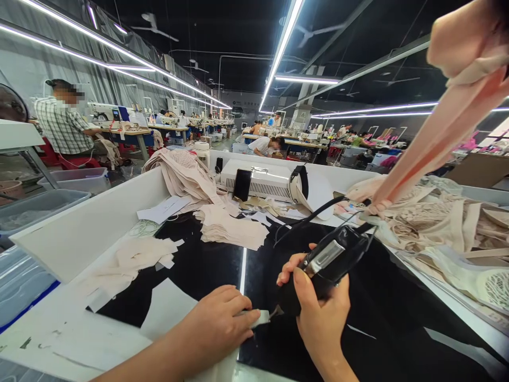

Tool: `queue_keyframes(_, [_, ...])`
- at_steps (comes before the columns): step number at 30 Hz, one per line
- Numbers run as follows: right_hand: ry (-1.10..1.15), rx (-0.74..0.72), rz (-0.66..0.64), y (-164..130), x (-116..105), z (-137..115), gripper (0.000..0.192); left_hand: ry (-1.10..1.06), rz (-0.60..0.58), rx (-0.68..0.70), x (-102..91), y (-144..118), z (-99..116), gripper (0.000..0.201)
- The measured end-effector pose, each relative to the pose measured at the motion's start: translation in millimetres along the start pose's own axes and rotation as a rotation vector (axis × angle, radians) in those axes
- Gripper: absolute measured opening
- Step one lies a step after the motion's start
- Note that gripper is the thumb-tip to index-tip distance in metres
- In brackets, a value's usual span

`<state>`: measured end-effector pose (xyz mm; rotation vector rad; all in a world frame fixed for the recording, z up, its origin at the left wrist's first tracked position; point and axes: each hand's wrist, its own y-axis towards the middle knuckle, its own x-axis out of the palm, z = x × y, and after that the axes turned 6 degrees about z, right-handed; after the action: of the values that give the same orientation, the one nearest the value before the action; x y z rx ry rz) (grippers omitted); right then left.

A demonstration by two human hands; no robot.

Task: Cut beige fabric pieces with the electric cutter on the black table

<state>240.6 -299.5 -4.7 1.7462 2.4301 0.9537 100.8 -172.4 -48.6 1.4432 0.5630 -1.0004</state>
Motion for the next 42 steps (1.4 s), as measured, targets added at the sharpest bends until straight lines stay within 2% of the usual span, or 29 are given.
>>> queue_keyframes(6, [0.004, 0.004, 0.02, 1, -5, -1, 0.04, -0.037, 0.033, -0.031, -7.2, -16, 1, 0.015])
queue_keyframes(17, [-0.027, 0.004, 0.025, 3, -7, -2, 0.039, -0.028, 0.079, -0.069, 0.6, -23, 3, 0.016])
queue_keyframes(22, [0.038, 0.016, 0.045, 4, 1, -7, 0.038, -0.018, 0.078, -0.071, 2.0, -24, 4, 0.016])
queue_keyframes(30, [0.093, 0.05, -0.023, -4, 19, 1, 0.037, -0.038, 0.091, -0.058, 3.9, -23, 3, 0.014])
queue_keyframes(39, [0.072, 0.039, -0.019, -2, 21, 1, 0.034, -0.035, 0.091, -0.053, 3.3, -22, 4, 0.013])
queue_keyframes(42, [0.082, 0.035, 0.02, 2, 17, -1, 0.035, -0.04, 0.107, -0.052, 3.7, -22, 4, 0.015])
